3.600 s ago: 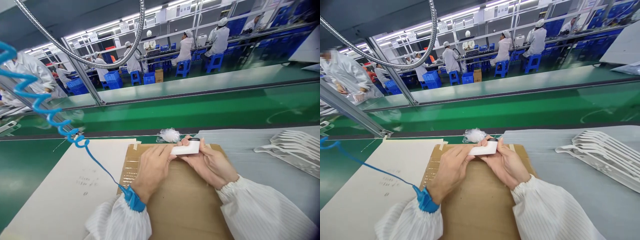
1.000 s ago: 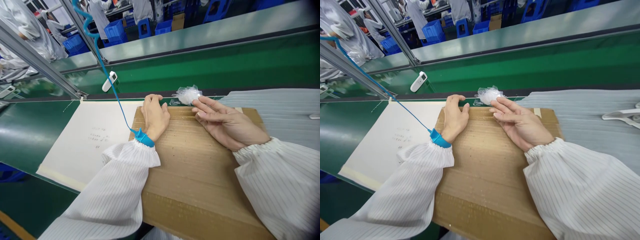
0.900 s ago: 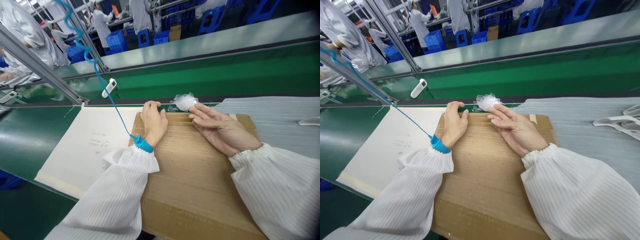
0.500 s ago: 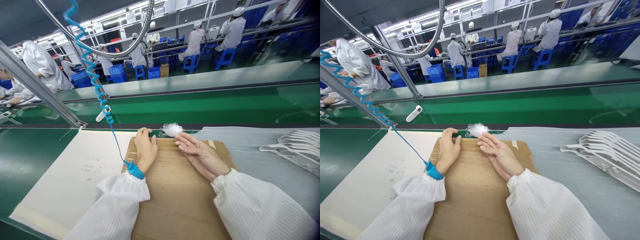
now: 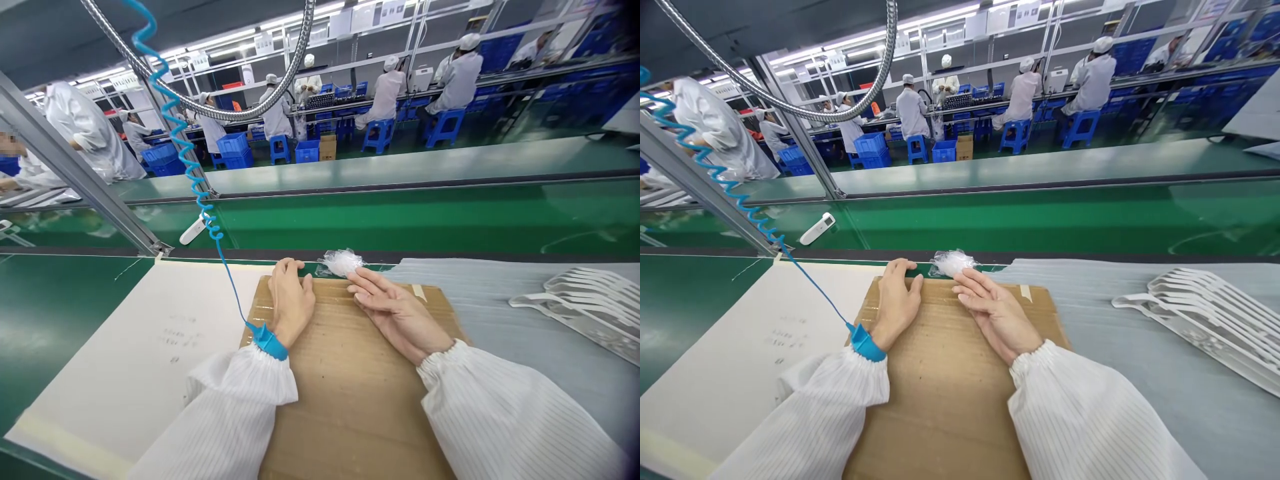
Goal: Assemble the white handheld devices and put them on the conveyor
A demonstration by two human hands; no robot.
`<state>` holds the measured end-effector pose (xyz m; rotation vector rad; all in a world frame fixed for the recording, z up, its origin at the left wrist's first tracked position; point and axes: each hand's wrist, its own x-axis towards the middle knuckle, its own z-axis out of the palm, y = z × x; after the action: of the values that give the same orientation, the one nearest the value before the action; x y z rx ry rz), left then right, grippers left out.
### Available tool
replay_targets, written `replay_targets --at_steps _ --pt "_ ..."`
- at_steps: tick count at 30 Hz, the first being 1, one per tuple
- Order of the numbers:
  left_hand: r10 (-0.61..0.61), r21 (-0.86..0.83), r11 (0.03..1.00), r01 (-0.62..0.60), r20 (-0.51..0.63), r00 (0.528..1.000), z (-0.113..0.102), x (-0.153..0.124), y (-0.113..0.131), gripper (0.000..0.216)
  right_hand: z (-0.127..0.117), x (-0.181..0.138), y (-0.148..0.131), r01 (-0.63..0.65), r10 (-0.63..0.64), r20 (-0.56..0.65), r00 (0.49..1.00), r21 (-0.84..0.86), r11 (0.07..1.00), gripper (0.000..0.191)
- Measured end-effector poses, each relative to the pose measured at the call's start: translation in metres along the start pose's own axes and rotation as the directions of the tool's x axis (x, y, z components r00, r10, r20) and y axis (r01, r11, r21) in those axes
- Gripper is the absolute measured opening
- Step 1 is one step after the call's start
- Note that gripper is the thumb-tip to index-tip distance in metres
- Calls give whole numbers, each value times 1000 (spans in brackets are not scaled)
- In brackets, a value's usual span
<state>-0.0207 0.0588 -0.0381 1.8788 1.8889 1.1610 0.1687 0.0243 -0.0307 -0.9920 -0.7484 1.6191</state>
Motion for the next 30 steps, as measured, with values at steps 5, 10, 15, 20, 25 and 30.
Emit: replay_targets --at_steps 5,10,15,20,25,30 --pt "-6 48 999 5 19 1000 0 -1 1 22 -1 1 -2 -30 30 10 999 19 999 48" --pt "-22 90 996 20 31 999 -2 -1 2 22 1 0 -3 -33 33 -10 999 44 998 50" --pt "313 104 938 -331 157 937 -7 -5 13 43 4 -2 -4 -1 3 -15 1000 105 994 57" --pt "390 58 888 -455 427 816 -6 -8 15 42 1 0 -3 -6 7 -8 1000 108 994 50" --pt "384 -9 916 -400 298 874 -5 -6 9 36 -3 2 -2 -17 18 -25 1000 72 997 44" --pt "255 43 965 -258 67 965 -1 -6 6 27 -1 2 -2 -25 28 -37 999 94 995 39"
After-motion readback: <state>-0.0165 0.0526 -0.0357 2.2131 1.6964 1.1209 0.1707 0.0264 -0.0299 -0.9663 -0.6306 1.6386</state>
